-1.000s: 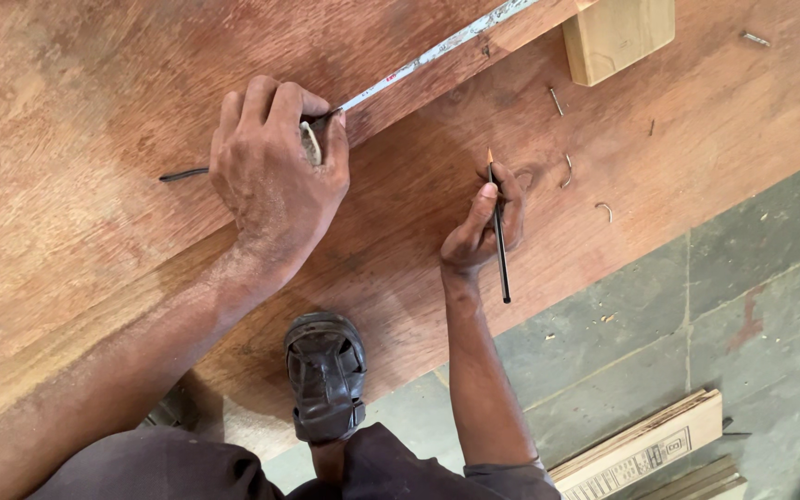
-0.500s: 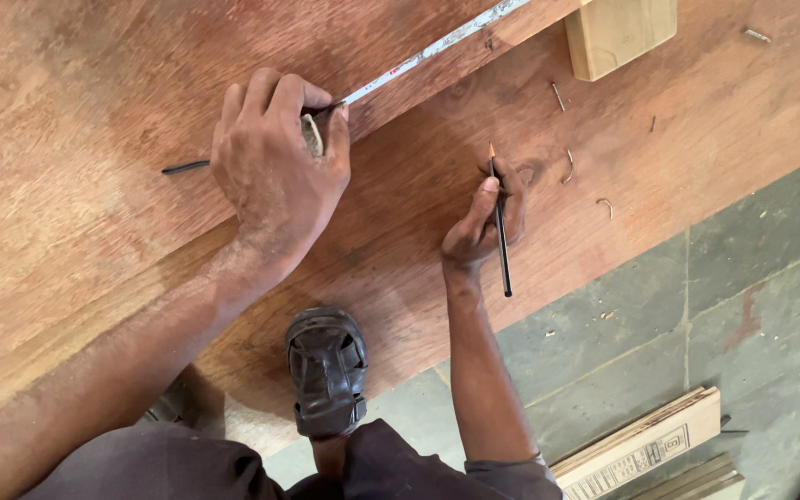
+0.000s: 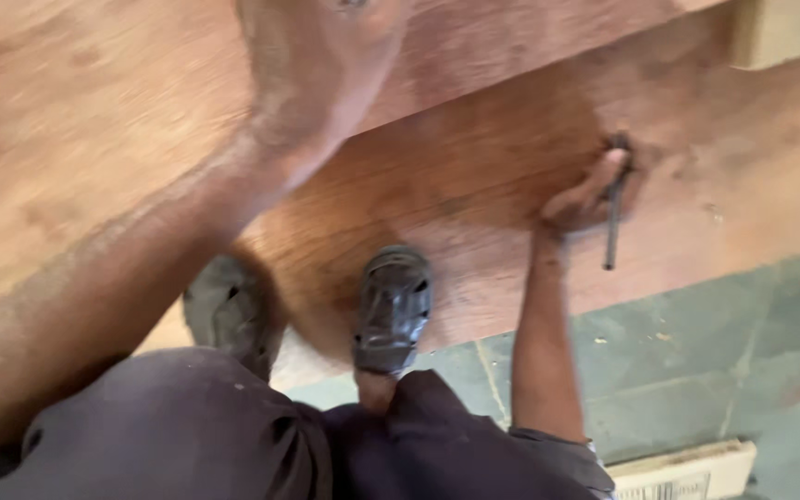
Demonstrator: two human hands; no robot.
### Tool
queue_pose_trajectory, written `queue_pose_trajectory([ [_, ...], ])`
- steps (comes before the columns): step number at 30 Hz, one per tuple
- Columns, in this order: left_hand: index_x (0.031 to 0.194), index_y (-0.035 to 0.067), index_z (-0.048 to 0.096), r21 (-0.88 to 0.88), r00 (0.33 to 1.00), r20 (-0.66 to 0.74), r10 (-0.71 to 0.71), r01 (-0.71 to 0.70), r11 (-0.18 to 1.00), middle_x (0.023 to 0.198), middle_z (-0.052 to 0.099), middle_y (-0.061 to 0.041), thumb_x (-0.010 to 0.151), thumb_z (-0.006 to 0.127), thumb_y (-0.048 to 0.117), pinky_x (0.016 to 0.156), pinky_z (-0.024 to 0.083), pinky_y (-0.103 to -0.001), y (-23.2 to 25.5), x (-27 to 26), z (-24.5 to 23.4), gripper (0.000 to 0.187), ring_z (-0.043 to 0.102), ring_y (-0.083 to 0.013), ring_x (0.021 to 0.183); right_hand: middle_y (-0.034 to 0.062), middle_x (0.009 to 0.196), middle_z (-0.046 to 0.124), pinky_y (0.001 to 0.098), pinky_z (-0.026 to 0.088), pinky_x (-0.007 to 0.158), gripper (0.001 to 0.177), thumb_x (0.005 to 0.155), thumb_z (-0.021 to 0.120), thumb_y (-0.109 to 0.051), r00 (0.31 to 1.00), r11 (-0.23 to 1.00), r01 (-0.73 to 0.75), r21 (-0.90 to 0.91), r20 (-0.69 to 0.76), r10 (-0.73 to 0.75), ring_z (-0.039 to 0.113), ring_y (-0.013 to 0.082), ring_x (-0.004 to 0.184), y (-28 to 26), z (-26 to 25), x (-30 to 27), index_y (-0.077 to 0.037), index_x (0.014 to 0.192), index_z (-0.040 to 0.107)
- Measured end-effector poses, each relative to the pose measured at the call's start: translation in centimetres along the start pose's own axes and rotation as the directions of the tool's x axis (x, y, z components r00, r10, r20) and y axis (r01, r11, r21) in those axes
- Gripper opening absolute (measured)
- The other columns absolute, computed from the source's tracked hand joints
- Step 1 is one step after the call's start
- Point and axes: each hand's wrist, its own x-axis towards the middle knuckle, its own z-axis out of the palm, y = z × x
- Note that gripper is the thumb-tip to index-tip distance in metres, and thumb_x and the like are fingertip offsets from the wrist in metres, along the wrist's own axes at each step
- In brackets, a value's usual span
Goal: The person uses a tape measure and a pencil to mark measurements on a large wooden board. They repeatedly extend the tape measure, align it with the wood, and make pencil marks at specific intervals.
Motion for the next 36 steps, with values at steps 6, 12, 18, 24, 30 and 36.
queue_pose_trajectory([
  [6, 0.093, 0.005, 0.069, 0.208, 0.988, -0.023, 0.156, -0.148, 0.967, 0.079, 0.060, -0.003, 0.105, 0.078, 0.011, 0.066, 0.043, -0.034, -8.9, -7.1, -12.8, 0.016, 0.057, -0.0155, 0.073, 0.0075, 0.104, 0.063, 0.0309, 0.038, 0.069, 0.035, 0.110, 0.050, -0.025, 0.996, 0.995, -0.090, 0.043, 0.007, 0.090, 0.049, 0.0165, 0.086, 0.2, 0.0, -0.2, 0.003, 0.126, 0.063],
  [12, 0.100, 0.002, 0.074, 0.187, 1.000, -0.018, -0.006, 0.009, 0.982, 0.099, 0.066, -0.009, 0.101, 0.082, 0.006, 0.083, 0.047, -0.038, -13.1, -15.9, -18.0, 0.010, 0.061, -0.0227, 0.094, 0.0105, 0.114, 0.068, 0.0362, 0.051, 0.093, 0.034, 0.116, 0.045, -0.026, 0.989, 0.987, 0.138, -0.086, 0.073, -0.131, 0.064, 0.0210, 0.106, -1.3, 1.0, -0.2, 0.000, 0.126, 0.064],
  [18, 0.102, 0.003, 0.076, 0.248, 0.999, 0.004, -0.034, 0.032, 0.968, 0.103, 0.068, -0.008, 0.101, 0.086, 0.004, 0.087, 0.048, -0.038, -16.1, -19.4, -19.7, 0.011, 0.061, -0.0259, 0.100, 0.0139, 0.116, 0.073, 0.0421, 0.058, 0.102, 0.020, 0.114, 0.052, -0.018, 0.773, 0.837, 0.547, 0.021, 0.373, -0.514, 0.063, 0.0242, 0.118, -6.7, 7.0, -6.7, -0.006, 0.116, 0.068],
  [24, 0.106, 0.007, 0.077, 0.308, 0.999, 0.005, -0.052, 0.048, 0.950, 0.107, 0.069, -0.007, 0.096, 0.082, 0.006, 0.093, 0.048, -0.038, -17.5, -20.4, -20.0, 0.011, 0.061, -0.0259, 0.104, 0.0130, 0.145, 0.061, 0.0462, 0.045, 0.121, 0.024, 0.108, 0.072, -0.014, 0.527, 0.734, 0.673, 0.087, 0.640, -0.559, 0.048, 0.0292, 0.142, -10.3, 11.4, -10.8, -0.010, 0.131, 0.067],
  [30, 0.109, 0.007, 0.073, 0.388, 0.999, 0.009, -0.034, 0.028, 0.921, 0.109, 0.065, -0.008, 0.102, 0.079, 0.005, 0.097, 0.046, -0.040, -18.4, -20.9, -20.2, 0.010, 0.058, -0.0284, 0.106, 0.0068, 0.162, 0.048, 0.0471, 0.033, 0.129, 0.037, 0.108, 0.068, -0.010, 0.383, 0.709, 0.703, 0.055, 0.811, -0.442, 0.040, 0.0272, 0.152, -12.0, 11.4, -9.9, -0.014, 0.144, 0.061],
  [36, 0.107, 0.006, 0.066, 0.435, 1.000, -0.021, 0.003, 0.006, 0.900, 0.113, 0.064, -0.009, 0.104, 0.073, 0.008, 0.101, 0.043, -0.042, -19.3, -21.6, -19.4, 0.008, 0.057, -0.0299, 0.112, 0.0073, 0.163, 0.047, 0.0461, 0.030, 0.131, 0.041, 0.108, 0.064, -0.008, 0.334, 0.706, 0.706, 0.056, 0.853, -0.401, 0.036, 0.0277, 0.155, -11.3, 10.7, -10.3, -0.015, 0.148, 0.059],
])
